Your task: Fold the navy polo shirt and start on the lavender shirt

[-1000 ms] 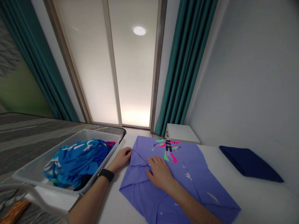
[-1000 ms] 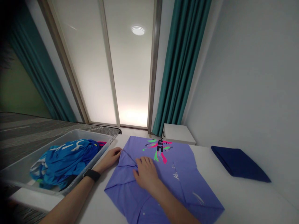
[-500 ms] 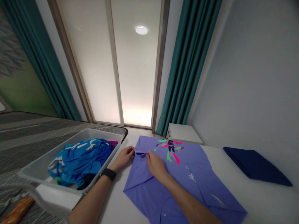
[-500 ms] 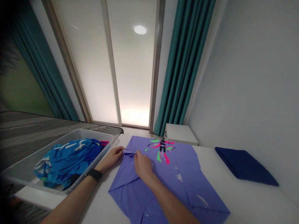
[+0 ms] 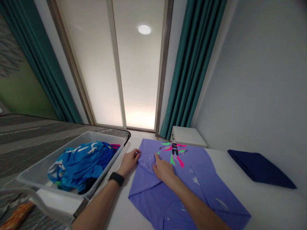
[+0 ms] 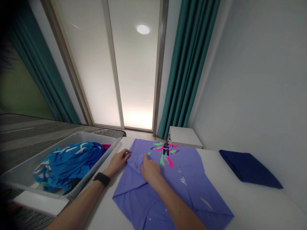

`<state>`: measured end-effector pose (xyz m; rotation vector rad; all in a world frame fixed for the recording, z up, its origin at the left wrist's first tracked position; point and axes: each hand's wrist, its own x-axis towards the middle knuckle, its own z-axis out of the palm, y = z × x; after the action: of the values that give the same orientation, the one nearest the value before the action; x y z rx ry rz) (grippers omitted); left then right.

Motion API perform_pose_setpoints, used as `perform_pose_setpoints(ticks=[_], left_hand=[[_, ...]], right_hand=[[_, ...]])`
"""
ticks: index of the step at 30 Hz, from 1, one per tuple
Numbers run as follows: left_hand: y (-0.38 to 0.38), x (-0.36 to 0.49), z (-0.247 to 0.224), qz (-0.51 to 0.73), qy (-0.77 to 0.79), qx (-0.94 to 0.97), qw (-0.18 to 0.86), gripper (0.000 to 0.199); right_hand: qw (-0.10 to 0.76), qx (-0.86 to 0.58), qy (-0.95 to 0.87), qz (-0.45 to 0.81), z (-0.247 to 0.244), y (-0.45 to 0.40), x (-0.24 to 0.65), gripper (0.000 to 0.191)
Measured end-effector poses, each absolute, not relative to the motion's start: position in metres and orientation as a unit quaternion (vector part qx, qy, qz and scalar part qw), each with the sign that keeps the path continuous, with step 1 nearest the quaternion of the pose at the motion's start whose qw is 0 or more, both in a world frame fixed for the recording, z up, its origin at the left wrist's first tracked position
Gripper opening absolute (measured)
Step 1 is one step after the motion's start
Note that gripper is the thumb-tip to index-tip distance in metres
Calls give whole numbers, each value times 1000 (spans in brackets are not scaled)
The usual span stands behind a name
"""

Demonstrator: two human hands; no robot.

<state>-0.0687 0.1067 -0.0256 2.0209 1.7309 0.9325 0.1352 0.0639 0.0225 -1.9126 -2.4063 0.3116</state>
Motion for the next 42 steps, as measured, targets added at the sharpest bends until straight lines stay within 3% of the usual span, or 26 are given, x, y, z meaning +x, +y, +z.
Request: perform_pose_setpoints(ticks=[6,14,20,25,42], left_hand=[[100,-70,-22,382,593,690,160,29],[42,-63,5,269,589,750,136,21],[-17,-74,16,155,542,809,164,28],[-33,-86,4,140,529,826,133,9],[-55,-99,3,198,532,817,100,11]], right_hand=[[47,-578,-804,131,14,46,152,64],[121,-532,-819,176,-6,34,171,50],[180,-507,-814,221,-5,35,179,41],[173,-509,-813,226,-2,32,182,40],[82,-476,-848,217,16,0,177,42]])
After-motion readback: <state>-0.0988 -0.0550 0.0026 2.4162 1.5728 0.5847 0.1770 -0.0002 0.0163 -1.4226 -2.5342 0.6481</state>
